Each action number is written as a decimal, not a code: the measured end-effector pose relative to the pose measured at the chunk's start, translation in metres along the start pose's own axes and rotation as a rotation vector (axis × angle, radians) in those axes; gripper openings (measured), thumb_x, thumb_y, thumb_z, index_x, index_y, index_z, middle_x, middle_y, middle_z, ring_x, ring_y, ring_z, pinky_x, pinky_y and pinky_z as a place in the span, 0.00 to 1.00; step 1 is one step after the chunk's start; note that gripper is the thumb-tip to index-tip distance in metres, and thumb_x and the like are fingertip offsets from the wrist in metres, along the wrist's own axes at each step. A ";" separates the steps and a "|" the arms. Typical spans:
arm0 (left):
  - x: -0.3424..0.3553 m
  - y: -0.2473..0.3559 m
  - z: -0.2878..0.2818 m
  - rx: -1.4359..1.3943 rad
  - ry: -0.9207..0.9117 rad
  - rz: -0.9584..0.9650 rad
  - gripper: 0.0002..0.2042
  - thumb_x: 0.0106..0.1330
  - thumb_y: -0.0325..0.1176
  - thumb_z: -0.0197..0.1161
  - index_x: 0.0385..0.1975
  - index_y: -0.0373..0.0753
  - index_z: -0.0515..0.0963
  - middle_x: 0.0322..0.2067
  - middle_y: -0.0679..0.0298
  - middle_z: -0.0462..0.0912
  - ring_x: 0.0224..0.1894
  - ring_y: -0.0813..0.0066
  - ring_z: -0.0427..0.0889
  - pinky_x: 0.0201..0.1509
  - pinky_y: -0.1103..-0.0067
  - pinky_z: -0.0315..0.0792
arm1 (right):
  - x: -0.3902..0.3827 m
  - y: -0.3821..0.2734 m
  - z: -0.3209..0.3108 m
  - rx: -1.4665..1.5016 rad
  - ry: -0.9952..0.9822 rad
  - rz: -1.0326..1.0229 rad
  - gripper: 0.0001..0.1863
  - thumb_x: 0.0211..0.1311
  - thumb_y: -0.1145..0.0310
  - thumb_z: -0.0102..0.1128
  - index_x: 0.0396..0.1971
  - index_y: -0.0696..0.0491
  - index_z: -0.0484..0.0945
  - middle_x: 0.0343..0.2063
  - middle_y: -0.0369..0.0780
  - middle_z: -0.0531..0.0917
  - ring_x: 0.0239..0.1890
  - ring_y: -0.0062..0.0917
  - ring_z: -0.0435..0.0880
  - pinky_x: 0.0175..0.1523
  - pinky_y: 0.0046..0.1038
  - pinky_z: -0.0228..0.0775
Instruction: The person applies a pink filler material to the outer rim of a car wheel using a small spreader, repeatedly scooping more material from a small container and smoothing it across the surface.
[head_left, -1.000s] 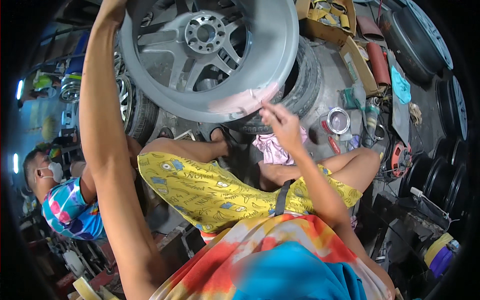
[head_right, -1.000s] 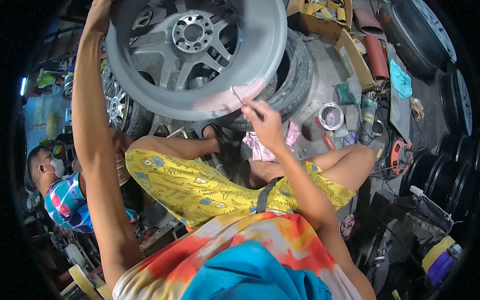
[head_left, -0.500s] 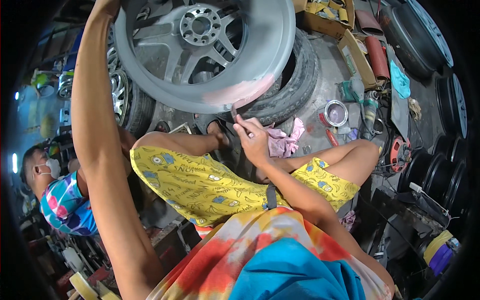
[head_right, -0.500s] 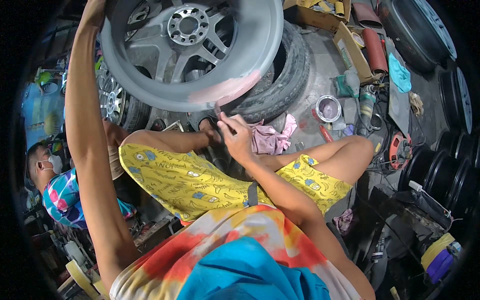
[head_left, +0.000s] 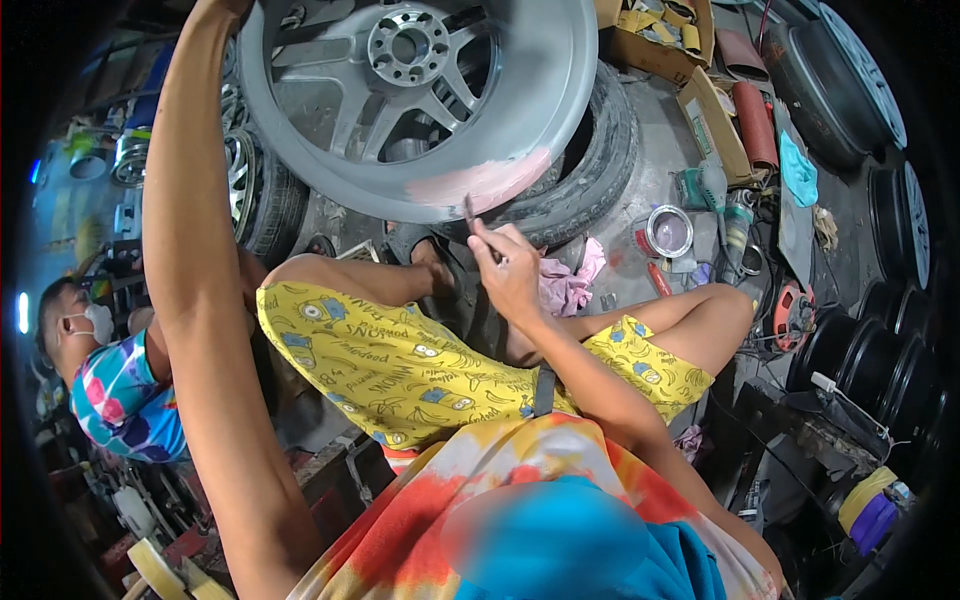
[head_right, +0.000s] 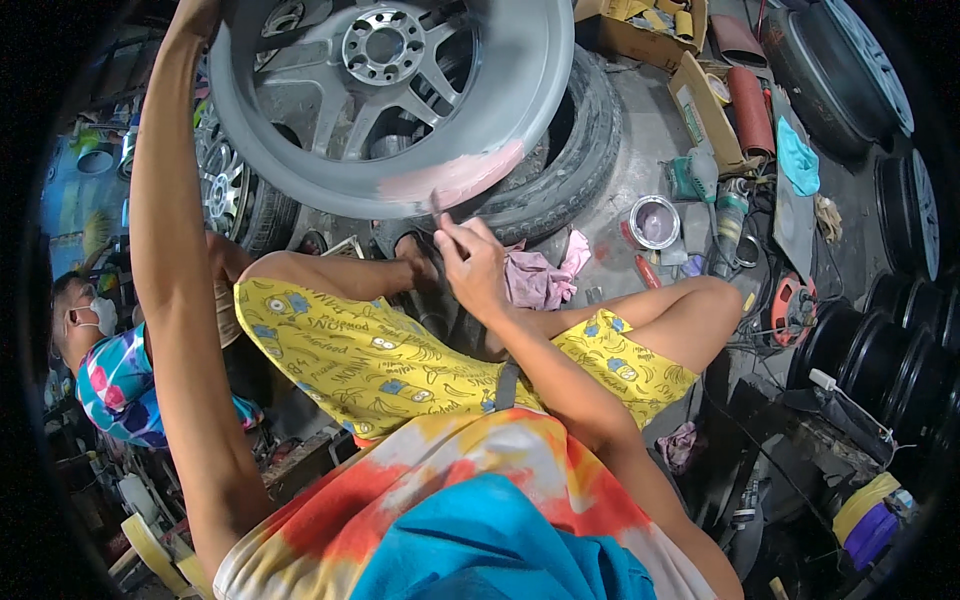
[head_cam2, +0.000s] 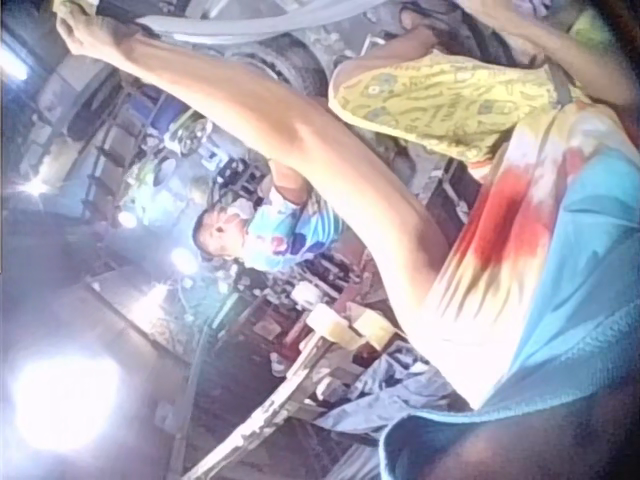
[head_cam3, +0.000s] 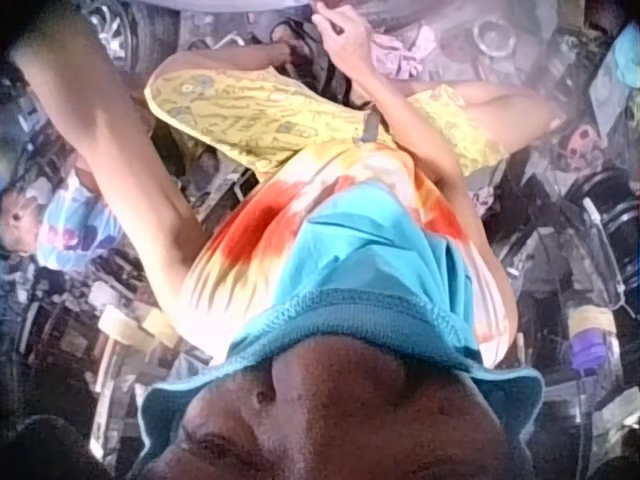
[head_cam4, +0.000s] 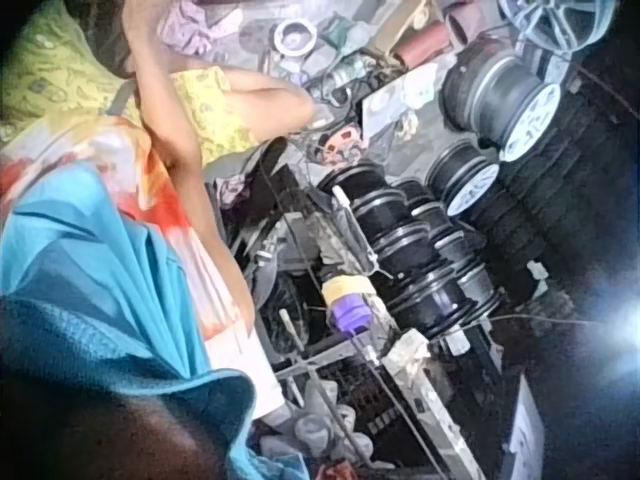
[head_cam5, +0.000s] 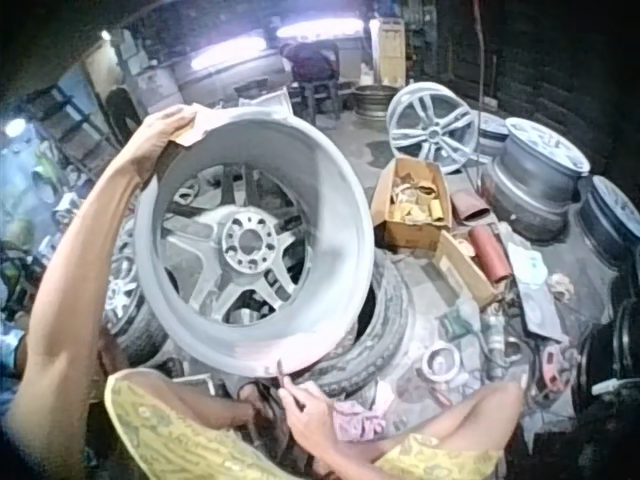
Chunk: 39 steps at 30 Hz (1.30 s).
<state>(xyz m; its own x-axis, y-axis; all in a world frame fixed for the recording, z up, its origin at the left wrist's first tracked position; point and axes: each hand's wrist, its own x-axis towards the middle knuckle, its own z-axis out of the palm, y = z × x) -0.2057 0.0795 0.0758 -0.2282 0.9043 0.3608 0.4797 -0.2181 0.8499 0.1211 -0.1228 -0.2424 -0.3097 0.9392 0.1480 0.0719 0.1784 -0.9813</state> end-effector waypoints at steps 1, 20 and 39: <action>-0.001 -0.006 0.015 -0.026 -0.009 -0.004 0.12 0.77 0.35 0.60 0.49 0.35 0.83 0.42 0.67 0.86 0.43 0.82 0.83 0.49 0.84 0.75 | -0.002 0.004 -0.002 0.006 0.007 -0.024 0.13 0.65 0.75 0.67 0.48 0.62 0.86 0.29 0.45 0.81 0.30 0.32 0.80 0.38 0.32 0.71; -0.008 0.026 -0.019 0.047 0.024 -0.005 0.11 0.77 0.36 0.60 0.47 0.35 0.84 0.40 0.67 0.86 0.41 0.83 0.82 0.46 0.85 0.75 | 0.007 -0.033 -0.012 0.039 0.018 0.048 0.13 0.64 0.73 0.68 0.47 0.61 0.87 0.28 0.46 0.82 0.29 0.30 0.81 0.37 0.30 0.72; -0.004 0.017 -0.002 -0.010 -0.001 -0.014 0.11 0.77 0.35 0.60 0.47 0.34 0.83 0.39 0.67 0.86 0.40 0.82 0.82 0.46 0.84 0.76 | 0.019 -0.008 -0.025 -0.178 -0.055 -0.145 0.14 0.60 0.76 0.70 0.46 0.60 0.87 0.30 0.44 0.81 0.29 0.32 0.82 0.34 0.31 0.73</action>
<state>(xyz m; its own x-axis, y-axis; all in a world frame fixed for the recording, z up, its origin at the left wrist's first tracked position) -0.1978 0.0712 0.0896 -0.2338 0.9077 0.3485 0.4678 -0.2092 0.8587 0.1386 -0.0985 -0.2285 -0.3801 0.8835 0.2737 0.1877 0.3634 -0.9125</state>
